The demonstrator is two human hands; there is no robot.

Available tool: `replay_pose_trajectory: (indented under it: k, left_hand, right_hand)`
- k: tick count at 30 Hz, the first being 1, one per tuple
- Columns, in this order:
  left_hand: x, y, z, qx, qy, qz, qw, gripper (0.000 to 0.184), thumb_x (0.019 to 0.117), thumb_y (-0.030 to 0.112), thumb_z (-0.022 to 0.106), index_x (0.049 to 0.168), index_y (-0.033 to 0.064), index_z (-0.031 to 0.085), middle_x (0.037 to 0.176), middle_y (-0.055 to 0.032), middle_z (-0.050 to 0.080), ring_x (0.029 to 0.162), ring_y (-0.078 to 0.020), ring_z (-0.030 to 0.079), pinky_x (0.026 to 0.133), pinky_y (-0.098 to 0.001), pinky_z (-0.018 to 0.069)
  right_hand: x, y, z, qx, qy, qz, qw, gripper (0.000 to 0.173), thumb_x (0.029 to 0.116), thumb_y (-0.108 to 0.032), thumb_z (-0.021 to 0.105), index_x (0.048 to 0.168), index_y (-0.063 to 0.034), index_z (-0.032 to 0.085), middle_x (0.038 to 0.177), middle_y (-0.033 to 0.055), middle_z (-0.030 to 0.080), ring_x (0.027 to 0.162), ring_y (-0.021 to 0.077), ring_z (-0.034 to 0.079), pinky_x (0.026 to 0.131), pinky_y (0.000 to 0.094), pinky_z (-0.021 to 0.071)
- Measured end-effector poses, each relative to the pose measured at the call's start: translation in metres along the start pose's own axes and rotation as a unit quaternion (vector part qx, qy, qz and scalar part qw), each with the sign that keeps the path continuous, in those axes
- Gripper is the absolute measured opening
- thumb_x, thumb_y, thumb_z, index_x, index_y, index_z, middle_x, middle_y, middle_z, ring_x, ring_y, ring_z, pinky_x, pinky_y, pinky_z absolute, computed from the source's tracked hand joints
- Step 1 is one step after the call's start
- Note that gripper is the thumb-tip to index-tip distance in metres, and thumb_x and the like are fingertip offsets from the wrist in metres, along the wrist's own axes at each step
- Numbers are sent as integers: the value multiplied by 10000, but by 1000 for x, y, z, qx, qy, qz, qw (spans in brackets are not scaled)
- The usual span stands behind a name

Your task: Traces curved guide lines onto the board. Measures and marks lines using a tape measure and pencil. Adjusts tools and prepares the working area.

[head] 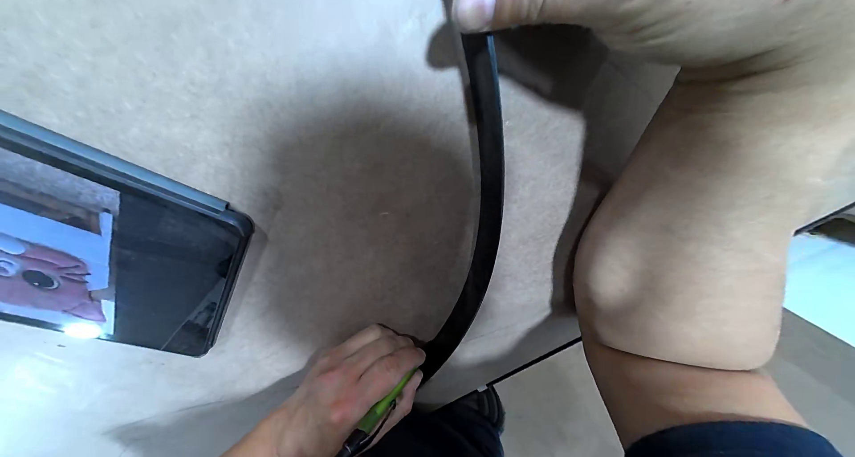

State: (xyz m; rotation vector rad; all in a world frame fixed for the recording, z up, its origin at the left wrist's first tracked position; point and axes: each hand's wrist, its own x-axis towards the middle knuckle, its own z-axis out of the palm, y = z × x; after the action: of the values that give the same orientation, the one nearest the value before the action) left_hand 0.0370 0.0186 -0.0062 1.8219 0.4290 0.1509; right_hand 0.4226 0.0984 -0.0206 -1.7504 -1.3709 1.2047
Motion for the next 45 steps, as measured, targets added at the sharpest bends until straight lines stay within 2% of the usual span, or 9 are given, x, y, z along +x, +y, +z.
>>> replay_pose_trajectory:
  k: [11, 13, 16, 18, 20, 22, 25, 40, 45]
  left_hand:
    - [80, -4, -17, 62, 75, 53, 994, 205, 977, 162, 693, 1147, 57, 738, 983, -52, 725, 924, -131, 688, 784, -247, 583]
    - [97, -5, -22, 78, 100, 60, 990, 212, 975, 173, 692, 1137, 50, 752, 951, -54, 721, 886, -126, 682, 754, -242, 577]
    - [121, -7, -33, 96, 136, 62, 984, 231, 979, 188, 686, 1139, 38, 757, 921, -53, 717, 864, -117, 672, 748, -234, 566]
    - [135, -6, -42, 104, 160, 58, 980, 230, 978, 174, 684, 1138, 26, 757, 913, -57, 716, 854, -111, 668, 743, -232, 563]
    - [147, -4, -50, 114, 180, 41, 976, 221, 977, 162, 688, 1136, 27, 760, 907, -53, 707, 836, -98, 660, 727, -227, 553]
    - [156, -3, -56, 128, 197, 21, 972, 212, 981, 175, 682, 1127, 46, 766, 909, -37, 712, 829, -76, 661, 718, -213, 553]
    - [166, -4, -62, 135, 224, 10, 965, 214, 991, 186, 671, 1130, 53, 765, 895, -25, 709, 796, -66, 640, 690, -207, 530]
    - [155, -17, -51, 95, 234, 49, 966, 213, 1007, 227, 663, 1155, 101, 748, 929, -11, 706, 860, -79, 659, 731, -215, 560]
    - [141, -18, -51, 63, 266, 55, 960, 280, 1065, 182, 561, 1323, 135, 661, 1077, -34, 717, 909, -93, 671, 775, -239, 579]
  right_hand:
    - [6, -21, 0, -27, -4, 0, 1000, 182, 891, -393, 782, 934, -216, 783, 807, -147, 728, 737, -61, 664, 656, 143, 556]
    - [11, -20, -1, -53, -2, -26, 998, 266, 876, -441, 775, 1037, -229, 770, 888, -149, 729, 821, -68, 667, 724, 151, 567]
    - [14, -20, -4, -96, -8, -49, 994, 563, 879, -513, 748, 1386, -282, 667, 1216, -137, 716, 1092, -65, 641, 946, 189, 546]
    - [17, -20, -6, -124, -13, -78, 989, 647, 896, -528, 730, 1479, -289, 581, 1421, -102, 626, 1313, -9, 546, 1128, 254, 460]
    - [19, -19, -8, -155, -19, -112, 981, 685, 915, -554, 686, 1525, -286, 527, 1534, -41, 539, 1481, 105, 388, 1261, 386, 262]
    - [20, -20, -9, -154, -17, -135, 979, 678, 927, -526, 685, 1527, -254, 526, 1516, -45, 561, 1521, 128, 346, 1316, 481, 98]
    - [20, -20, -8, -137, -18, -155, 978, 668, 945, -502, 677, 1518, -189, 536, 1501, -38, 579, 1531, 148, 334, 1310, 553, 29]
    - [20, -18, -9, -138, -4, -156, 978, 641, 925, -484, 711, 1495, -229, 568, 1475, -103, 594, 1532, 150, 334, 1295, 620, 60]
    - [22, -14, -3, -104, 70, -146, 981, 627, 921, -384, 727, 1479, -141, 576, 1469, -28, 604, 1465, 144, 446, 1305, 546, 188]
